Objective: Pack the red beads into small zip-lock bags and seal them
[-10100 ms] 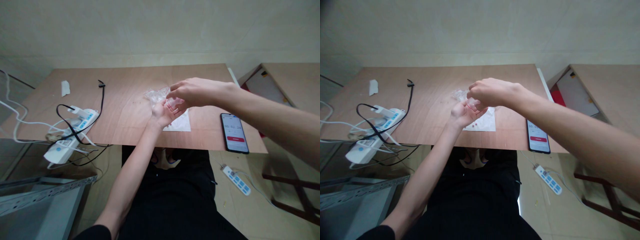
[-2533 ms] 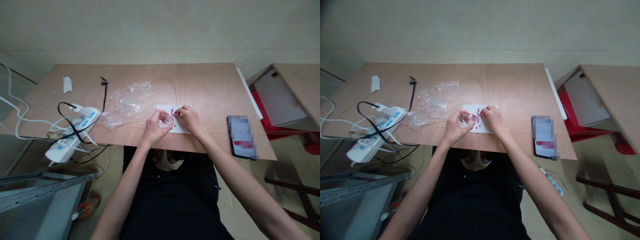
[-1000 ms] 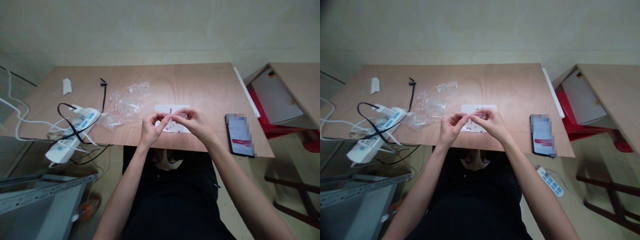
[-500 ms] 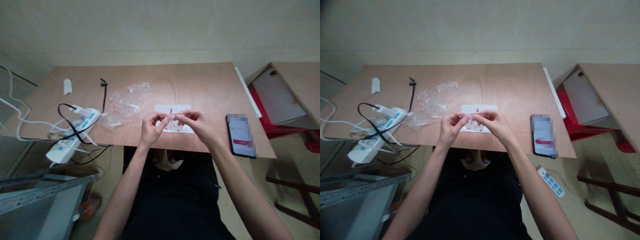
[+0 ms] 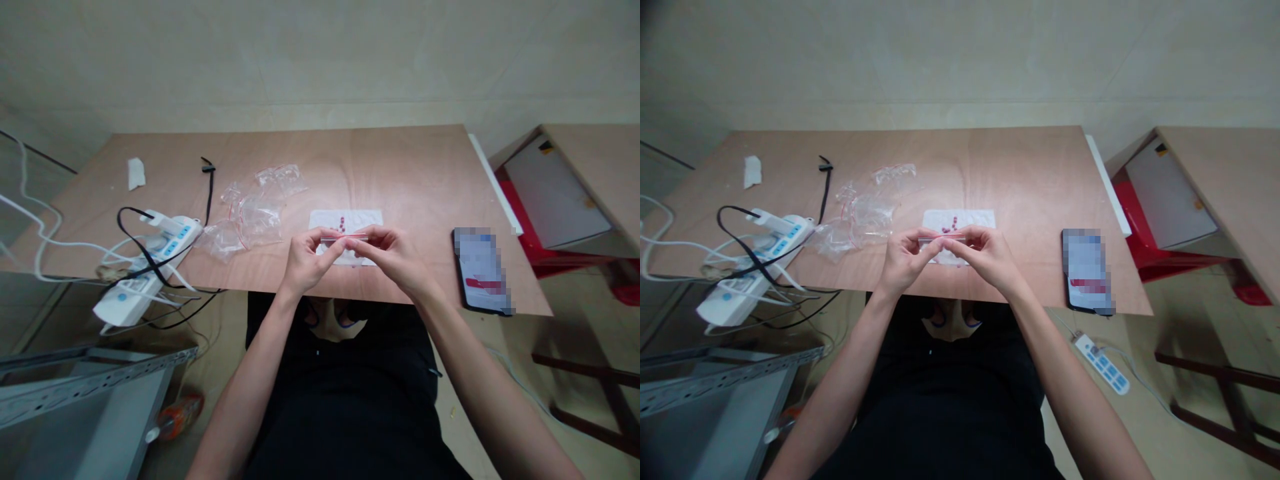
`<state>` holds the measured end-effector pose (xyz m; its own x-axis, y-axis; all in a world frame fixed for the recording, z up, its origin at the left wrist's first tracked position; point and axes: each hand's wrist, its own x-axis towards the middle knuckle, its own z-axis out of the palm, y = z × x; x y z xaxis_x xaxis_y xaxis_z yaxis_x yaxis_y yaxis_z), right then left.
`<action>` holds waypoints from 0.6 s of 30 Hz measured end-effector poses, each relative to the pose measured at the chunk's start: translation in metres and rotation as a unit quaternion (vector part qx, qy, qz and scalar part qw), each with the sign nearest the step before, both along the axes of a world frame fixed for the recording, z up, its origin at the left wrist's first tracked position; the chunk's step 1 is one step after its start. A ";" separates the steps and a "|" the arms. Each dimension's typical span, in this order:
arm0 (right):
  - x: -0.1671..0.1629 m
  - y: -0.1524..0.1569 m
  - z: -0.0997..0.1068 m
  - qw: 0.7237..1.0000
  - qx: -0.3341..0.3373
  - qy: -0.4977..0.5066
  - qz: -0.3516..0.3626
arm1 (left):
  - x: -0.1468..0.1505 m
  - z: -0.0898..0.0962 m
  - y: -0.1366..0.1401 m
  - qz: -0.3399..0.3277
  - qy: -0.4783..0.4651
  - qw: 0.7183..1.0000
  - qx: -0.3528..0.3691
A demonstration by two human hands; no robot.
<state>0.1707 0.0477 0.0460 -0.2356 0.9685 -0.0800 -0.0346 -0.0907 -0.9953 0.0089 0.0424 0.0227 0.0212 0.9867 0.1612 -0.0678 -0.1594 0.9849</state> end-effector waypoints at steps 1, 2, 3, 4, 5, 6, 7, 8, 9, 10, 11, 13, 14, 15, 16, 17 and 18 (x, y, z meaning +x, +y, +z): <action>0.000 0.000 -0.001 1.000 0.008 -0.002 -0.007 | 0.000 0.000 0.000 -0.009 -0.001 1.000 -0.001; 0.000 -0.001 -0.002 1.000 0.019 -0.008 -0.014 | 0.000 0.000 -0.001 -0.019 -0.003 1.000 -0.005; -0.001 -0.001 -0.003 0.999 0.033 -0.014 -0.021 | 0.000 -0.001 -0.001 -0.026 -0.005 1.000 -0.009; -0.001 -0.001 -0.003 0.998 0.047 -0.021 -0.025 | 0.000 -0.001 -0.001 -0.031 -0.007 0.999 -0.012; 0.000 -0.001 -0.004 0.998 0.058 -0.027 -0.029 | 0.000 -0.001 -0.001 -0.033 -0.009 0.999 -0.014; 0.000 -0.001 -0.004 0.997 0.065 -0.032 -0.030 | 0.000 -0.001 -0.001 -0.034 -0.011 0.999 -0.016; 0.000 -0.001 -0.003 0.996 0.070 -0.037 -0.032 | -0.001 -0.002 -0.001 -0.036 -0.012 0.999 -0.020; 0.000 -0.001 -0.003 0.996 0.072 -0.043 -0.032 | -0.002 -0.002 -0.001 -0.039 -0.014 0.999 -0.027; 0.000 0.000 -0.002 0.996 0.071 -0.049 -0.031 | -0.002 -0.002 -0.001 -0.041 -0.014 0.998 -0.036; 0.001 0.000 -0.002 0.996 0.068 -0.057 -0.030 | -0.003 -0.003 0.000 -0.043 -0.014 0.998 -0.047; 0.001 0.000 -0.001 0.995 0.064 -0.064 -0.029 | -0.004 -0.003 0.000 -0.043 -0.013 0.997 -0.056; 0.002 -0.001 -0.001 0.995 0.056 -0.078 -0.029 | -0.004 -0.004 0.000 -0.041 -0.004 0.997 -0.062; 0.003 -0.001 -0.001 0.995 0.052 -0.083 -0.026 | -0.004 -0.005 -0.001 -0.035 0.004 0.998 -0.057; 0.003 -0.001 -0.001 0.995 0.048 -0.083 -0.021 | -0.004 -0.005 -0.001 -0.027 0.015 0.998 -0.047; 0.004 -0.002 -0.001 0.996 0.043 -0.079 -0.014 | -0.004 -0.005 -0.001 -0.018 0.027 0.999 -0.034; 0.004 -0.003 -0.002 0.997 0.038 -0.071 -0.007 | -0.003 -0.005 -0.001 -0.008 0.037 0.999 -0.021; 0.004 -0.003 -0.002 0.998 0.033 -0.062 -0.003 | -0.002 -0.005 -0.002 0.001 0.046 0.999 -0.010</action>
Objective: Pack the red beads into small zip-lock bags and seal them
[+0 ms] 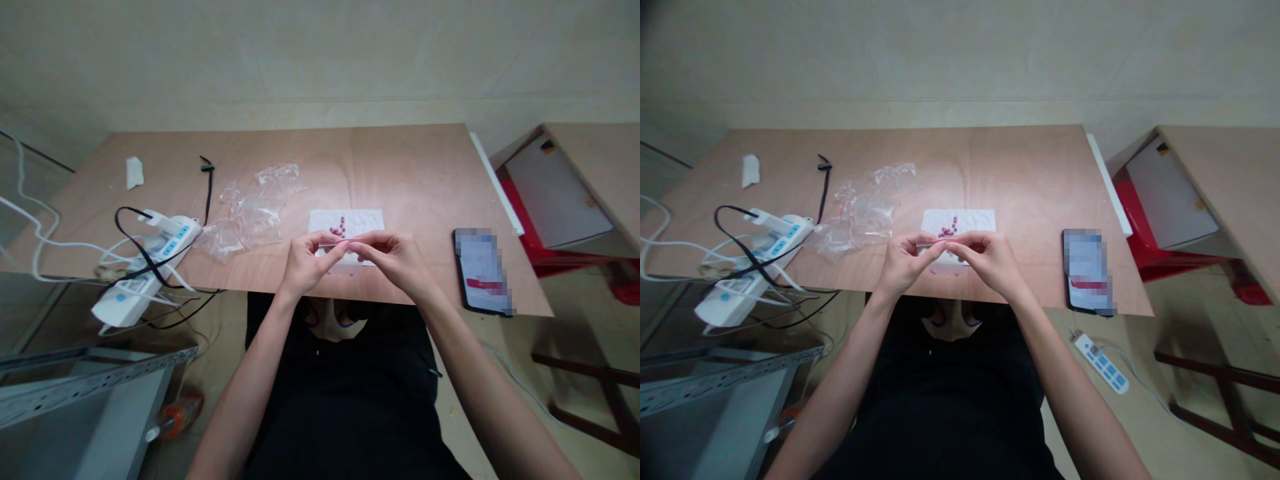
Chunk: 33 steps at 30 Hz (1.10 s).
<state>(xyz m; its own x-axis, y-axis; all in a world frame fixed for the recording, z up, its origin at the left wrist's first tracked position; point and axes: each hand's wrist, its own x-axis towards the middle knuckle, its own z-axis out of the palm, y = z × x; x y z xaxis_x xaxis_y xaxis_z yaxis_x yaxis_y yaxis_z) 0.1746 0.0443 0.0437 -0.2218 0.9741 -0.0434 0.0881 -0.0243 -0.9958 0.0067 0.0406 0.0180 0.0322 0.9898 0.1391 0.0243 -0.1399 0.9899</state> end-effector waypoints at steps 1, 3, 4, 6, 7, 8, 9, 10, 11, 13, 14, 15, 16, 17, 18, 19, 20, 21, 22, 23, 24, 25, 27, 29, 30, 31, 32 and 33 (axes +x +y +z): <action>0.000 -0.001 -0.001 1.000 -0.003 0.010 0.000 | 0.001 0.001 -0.001 0.007 0.007 1.000 0.009; 0.000 -0.002 -0.001 1.000 -0.001 0.020 -0.010 | 0.002 0.003 -0.001 0.010 0.018 1.000 0.018; 0.000 -0.003 -0.001 1.000 0.001 0.019 -0.017 | 0.003 0.004 -0.002 0.009 0.022 1.000 0.018; 0.001 -0.003 0.001 1.000 0.002 0.013 -0.027 | 0.002 0.006 -0.002 0.003 0.024 1.000 0.011; 0.002 -0.002 0.002 0.999 0.001 0.008 -0.031 | 0.001 0.007 -0.002 0.004 0.020 1.000 0.005; 0.003 -0.002 0.004 0.999 -0.001 0.004 -0.035 | 0.000 0.008 -0.002 0.007 0.015 1.000 -0.001; 0.004 -0.001 0.005 0.999 -0.003 0.000 -0.039 | -0.002 0.008 -0.002 0.013 0.013 1.000 -0.006; 0.005 -0.001 0.006 0.999 -0.004 -0.005 -0.043 | -0.003 0.009 -0.002 0.019 0.013 1.000 -0.008; 0.007 -0.001 0.007 0.999 -0.004 -0.008 -0.045 | -0.004 0.009 -0.002 0.025 0.016 1.000 -0.007; 0.009 0.000 0.008 0.999 -0.004 -0.013 -0.044 | -0.007 0.009 -0.003 0.032 0.026 0.999 0.001; 0.009 -0.001 0.008 0.999 -0.003 -0.012 -0.043 | -0.008 0.010 -0.003 0.032 0.031 0.999 0.006; 0.010 -0.001 0.007 0.999 -0.001 -0.011 -0.043 | -0.009 0.010 -0.003 0.030 0.033 0.999 0.009; 0.011 -0.001 0.007 0.999 0.000 -0.010 -0.042 | -0.010 0.011 -0.003 0.021 0.035 0.999 0.008; 0.011 -0.001 0.006 0.999 0.002 -0.009 -0.042 | -0.011 0.012 -0.002 0.007 0.035 0.999 0.004; 0.012 0.000 0.005 0.999 0.004 -0.009 -0.043 | -0.012 0.012 -0.002 -0.009 0.032 0.999 -0.001; 0.013 0.000 0.005 0.999 0.007 -0.012 -0.043 | -0.014 0.012 -0.001 -0.026 0.029 0.999 -0.008; 0.013 0.001 0.004 0.999 0.012 -0.016 -0.042 | -0.015 0.013 0.000 -0.039 0.027 0.999 -0.015; 0.014 0.001 0.004 0.999 0.019 -0.021 -0.039 | -0.016 0.013 0.000 -0.047 0.026 0.998 -0.018; 0.014 0.002 0.005 0.999 0.027 -0.026 -0.035 | -0.016 0.012 0.001 -0.046 0.027 0.998 -0.018; 0.014 0.002 0.006 0.999 0.034 -0.029 -0.029 | -0.016 0.012 0.001 -0.039 0.029 0.999 -0.014; 0.014 0.003 0.007 0.998 0.041 -0.030 -0.022 | -0.016 0.012 0.001 -0.029 0.033 0.999 -0.009; 0.014 0.004 0.008 0.998 0.045 -0.031 -0.018 | -0.015 0.012 0.001 -0.018 0.036 0.999 -0.003; 0.015 0.007 0.012 0.998 0.046 -0.033 -0.022 | -0.014 0.011 0.002 0.009 0.044 0.999 0.008; 0.020 0.012 0.015 0.997 0.045 -0.031 -0.051 | -0.016 0.009 0.004 0.036 0.047 0.998 0.011; 0.024 0.016 0.016 0.996 0.046 -0.027 -0.076 | -0.020 0.008 0.005 0.054 0.046 0.997 0.012; 0.030 0.022 0.016 0.993 0.050 -0.023 -0.108 | -0.026 0.007 0.006 0.077 0.047 0.996 0.015; 0.037 0.028 0.015 0.988 0.055 -0.018 -0.143 | -0.033 0.004 0.008 0.107 0.055 0.993 0.019; 0.046 0.036 0.013 0.983 0.058 -0.017 -0.176 | -0.042 0.002 0.009 0.144 0.074 0.986 0.024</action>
